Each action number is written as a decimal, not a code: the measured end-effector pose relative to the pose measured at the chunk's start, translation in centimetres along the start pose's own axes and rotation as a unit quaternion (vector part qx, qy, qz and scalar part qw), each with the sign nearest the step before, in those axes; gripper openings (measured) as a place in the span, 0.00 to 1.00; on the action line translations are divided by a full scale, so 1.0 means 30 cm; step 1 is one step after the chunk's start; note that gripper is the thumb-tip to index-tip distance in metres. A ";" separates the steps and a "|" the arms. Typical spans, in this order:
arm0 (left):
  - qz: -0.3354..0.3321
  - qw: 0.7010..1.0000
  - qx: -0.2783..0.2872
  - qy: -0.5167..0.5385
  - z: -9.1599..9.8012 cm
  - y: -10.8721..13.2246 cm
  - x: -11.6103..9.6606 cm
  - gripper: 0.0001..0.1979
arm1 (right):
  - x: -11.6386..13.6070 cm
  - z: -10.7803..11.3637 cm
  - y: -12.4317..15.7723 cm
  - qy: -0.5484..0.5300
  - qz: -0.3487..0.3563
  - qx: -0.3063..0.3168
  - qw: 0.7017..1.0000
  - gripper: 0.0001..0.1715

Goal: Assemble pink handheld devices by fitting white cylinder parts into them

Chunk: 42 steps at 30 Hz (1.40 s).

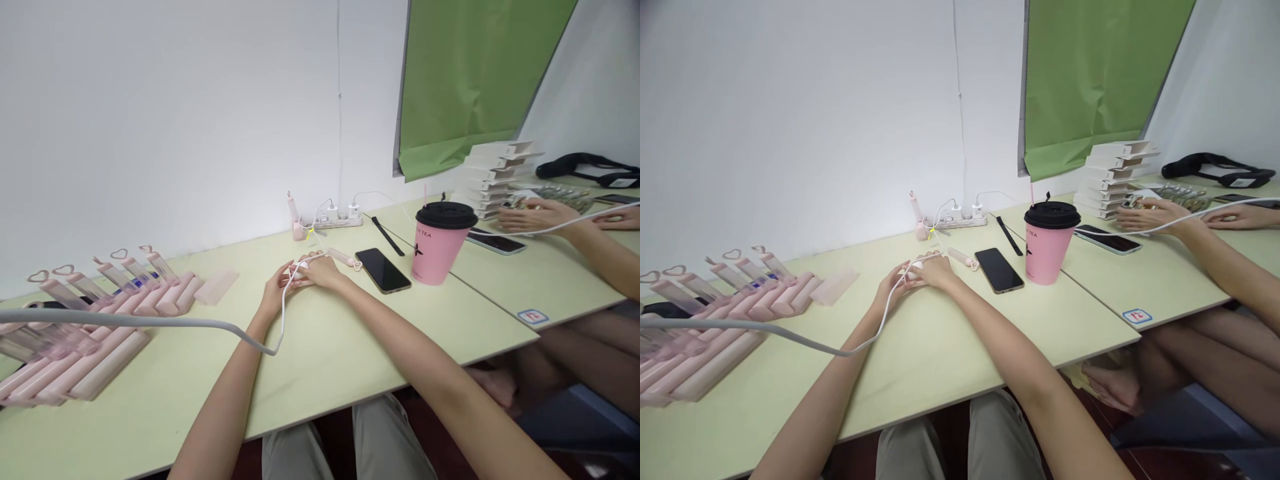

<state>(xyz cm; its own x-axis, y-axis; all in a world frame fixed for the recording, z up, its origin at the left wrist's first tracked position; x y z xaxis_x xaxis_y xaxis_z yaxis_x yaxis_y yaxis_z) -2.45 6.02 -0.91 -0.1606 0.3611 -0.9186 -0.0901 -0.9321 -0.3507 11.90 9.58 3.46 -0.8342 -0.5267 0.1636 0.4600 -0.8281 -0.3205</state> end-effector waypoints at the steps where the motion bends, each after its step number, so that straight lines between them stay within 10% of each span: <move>1: 0.005 1.000 -0.007 -0.002 0.003 0.000 -0.003 0.35 | 0.006 0.000 0.004 0.002 -0.004 -0.007 1.000 0.30; 12: 0.056 0.995 -0.061 0.061 0.075 -0.010 -0.017 0.34 | 0.021 -0.016 0.017 -0.081 0.029 -0.130 0.988 0.22; 17: 0.067 0.983 -0.127 0.115 0.110 -0.010 -0.017 0.40 | -0.014 -0.050 -0.016 -0.317 -0.003 -0.238 0.918 0.23; 24: 0.075 0.982 -0.110 0.131 0.110 -0.001 -0.020 0.36 | -0.032 -0.143 -0.063 -0.545 -0.038 -0.149 0.824 0.24; 37: 0.068 0.993 -0.066 0.070 0.066 0.001 -0.015 0.30 | -0.044 -0.116 -0.043 -0.509 -0.075 -0.207 0.832 0.20; 42: -0.064 0.966 -0.129 -0.214 0.061 -0.002 -0.050 0.40 | -0.008 -0.085 -0.023 -0.420 0.008 -0.225 0.879 0.18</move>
<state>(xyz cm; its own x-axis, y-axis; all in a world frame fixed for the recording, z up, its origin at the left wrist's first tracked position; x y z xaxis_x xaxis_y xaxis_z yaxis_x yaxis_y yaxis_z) -3.99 5.57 0.80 -0.5604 0.4002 -0.7251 0.1024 -0.8353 -0.5401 11.01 10.75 1.27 -0.2230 -0.6507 0.7259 0.1457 -0.7585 -0.6352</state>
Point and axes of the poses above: each hand's wrist, its own y-axis away from the middle knuckle, its own z-axis out of the back of the hand, x = y × z, the point moved 3 cm from there along -y, towards the middle knuckle, and after that the axes turned 7 degrees about y, right-handed, at the moved point
